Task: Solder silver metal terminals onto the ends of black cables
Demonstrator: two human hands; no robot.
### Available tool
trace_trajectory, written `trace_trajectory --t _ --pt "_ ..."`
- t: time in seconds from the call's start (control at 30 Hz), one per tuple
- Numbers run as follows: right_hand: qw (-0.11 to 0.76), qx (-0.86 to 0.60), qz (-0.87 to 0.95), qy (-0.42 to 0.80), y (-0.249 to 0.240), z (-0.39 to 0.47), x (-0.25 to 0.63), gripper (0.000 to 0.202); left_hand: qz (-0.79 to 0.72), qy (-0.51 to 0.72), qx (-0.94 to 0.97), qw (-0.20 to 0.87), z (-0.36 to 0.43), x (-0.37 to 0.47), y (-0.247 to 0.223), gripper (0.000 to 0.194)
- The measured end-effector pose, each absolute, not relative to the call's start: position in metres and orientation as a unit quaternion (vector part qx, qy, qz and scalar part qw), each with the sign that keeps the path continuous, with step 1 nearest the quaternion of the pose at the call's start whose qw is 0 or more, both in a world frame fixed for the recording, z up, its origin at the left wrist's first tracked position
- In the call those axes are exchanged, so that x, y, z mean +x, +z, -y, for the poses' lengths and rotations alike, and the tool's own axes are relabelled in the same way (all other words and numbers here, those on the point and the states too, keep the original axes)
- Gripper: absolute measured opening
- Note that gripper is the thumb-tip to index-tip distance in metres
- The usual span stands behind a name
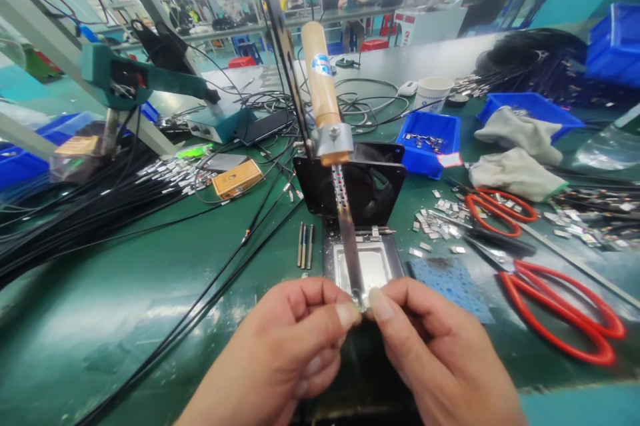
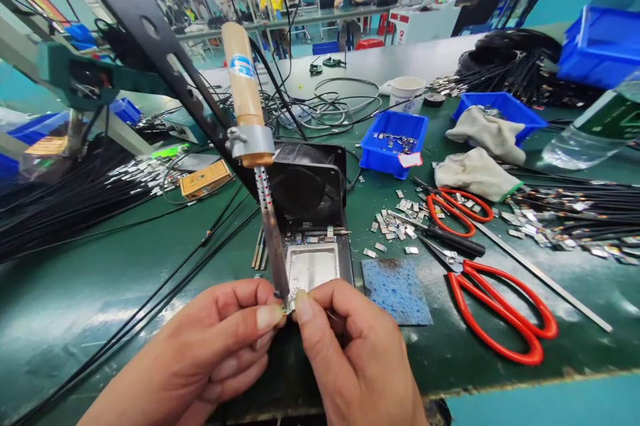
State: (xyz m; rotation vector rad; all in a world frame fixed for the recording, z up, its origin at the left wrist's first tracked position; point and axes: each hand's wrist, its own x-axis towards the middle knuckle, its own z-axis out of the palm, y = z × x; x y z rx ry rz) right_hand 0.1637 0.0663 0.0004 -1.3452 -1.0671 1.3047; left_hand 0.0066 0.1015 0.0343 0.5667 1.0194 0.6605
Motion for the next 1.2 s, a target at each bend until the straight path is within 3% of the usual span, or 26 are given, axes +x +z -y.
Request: trace_trajectory --t 0.73,1.2 --pt "0.474 -0.528 0.45 0.542 0.0016 -0.0681 0.1657 0.035 -0.472 0.296 0.274 0.784 -0.1027 0.0048 0.0359 0.018" --pt "0.424 -0.55 0.486 0.53 -0.0013 -0.064 0.1696 0.037 -0.509 0.292 0.344 0.733 -0.095 0.0059 0.0344 0.023"
